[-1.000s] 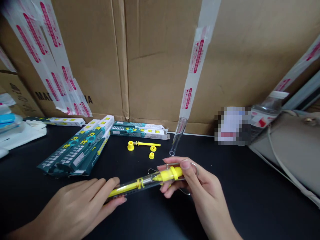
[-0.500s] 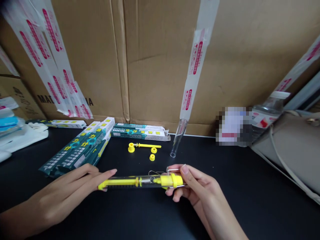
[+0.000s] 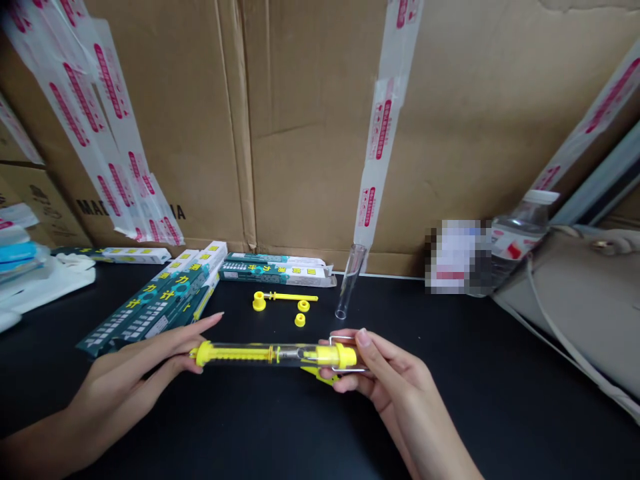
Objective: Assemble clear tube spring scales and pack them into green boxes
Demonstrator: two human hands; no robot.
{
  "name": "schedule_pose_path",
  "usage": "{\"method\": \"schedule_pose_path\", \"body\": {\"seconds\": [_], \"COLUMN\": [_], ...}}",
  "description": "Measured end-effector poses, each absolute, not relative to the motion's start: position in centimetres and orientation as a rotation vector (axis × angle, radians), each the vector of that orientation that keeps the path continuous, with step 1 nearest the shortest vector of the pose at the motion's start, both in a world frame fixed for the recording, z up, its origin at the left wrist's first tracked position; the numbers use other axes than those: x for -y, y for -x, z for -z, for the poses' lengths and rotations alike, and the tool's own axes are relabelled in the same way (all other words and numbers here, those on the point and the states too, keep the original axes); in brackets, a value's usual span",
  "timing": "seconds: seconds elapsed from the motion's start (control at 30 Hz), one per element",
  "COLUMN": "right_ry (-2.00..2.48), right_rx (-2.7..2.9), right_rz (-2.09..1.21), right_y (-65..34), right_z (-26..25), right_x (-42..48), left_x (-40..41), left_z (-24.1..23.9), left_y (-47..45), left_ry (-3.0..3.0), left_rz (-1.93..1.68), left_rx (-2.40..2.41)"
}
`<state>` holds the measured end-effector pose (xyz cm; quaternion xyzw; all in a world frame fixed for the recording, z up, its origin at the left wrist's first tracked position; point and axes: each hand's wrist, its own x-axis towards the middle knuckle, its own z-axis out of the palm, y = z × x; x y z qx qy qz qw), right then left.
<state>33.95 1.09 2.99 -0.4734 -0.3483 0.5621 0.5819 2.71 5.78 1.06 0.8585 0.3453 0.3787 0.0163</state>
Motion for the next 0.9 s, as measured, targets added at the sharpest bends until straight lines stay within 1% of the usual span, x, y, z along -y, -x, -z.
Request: {"method": "schedule_pose_path", "body": {"seconds": [0.17, 0.27, 0.4, 0.47, 0.7, 0.8, 0.9], "right_ry": [1.075, 1.044, 0.961, 0.926, 0.983, 1.013, 1.044], "right_rx": [0.555, 0.5, 0.479, 0.482, 0.558, 0.618, 0.622], "right_rz": [-1.416, -1.415, -1.483, -1.522, -1.412, -1.388, -1.383], "right_y": [-34.0, -34.1, -34.4, -34.6, -34.2, -34.0, -33.9], "right_z": [-3.1, -3.2, -3.0, -2.8, -2.9, -3.1, -3.2], "right_x": [-1.3, -1.3, -1.2, -1.2, -1.1, -1.1, -1.2], "left_x": [-6.0, -5.8, -5.6, -5.4, -3.9, -4.0, -4.6], "left_z": [-0.2, -0.7, -1.3, -1.3, -2.4, -3.0, -3.3], "left_y": [-2.2, -2.5, -3.2, -3.4, -3.2, -3.3, -3.8], "left_ry": [-2.646, -2.634, -2.544, -2.523, -2.958, -3.033, -2.985], "left_rz": [-1.102, -1.044, -1.174, -1.178, -0.898, -0.921, -1.01], "left_rx": [-0.765, -0.788, -0.882, -0.918, -0.931, -0.898, -0.914]}}
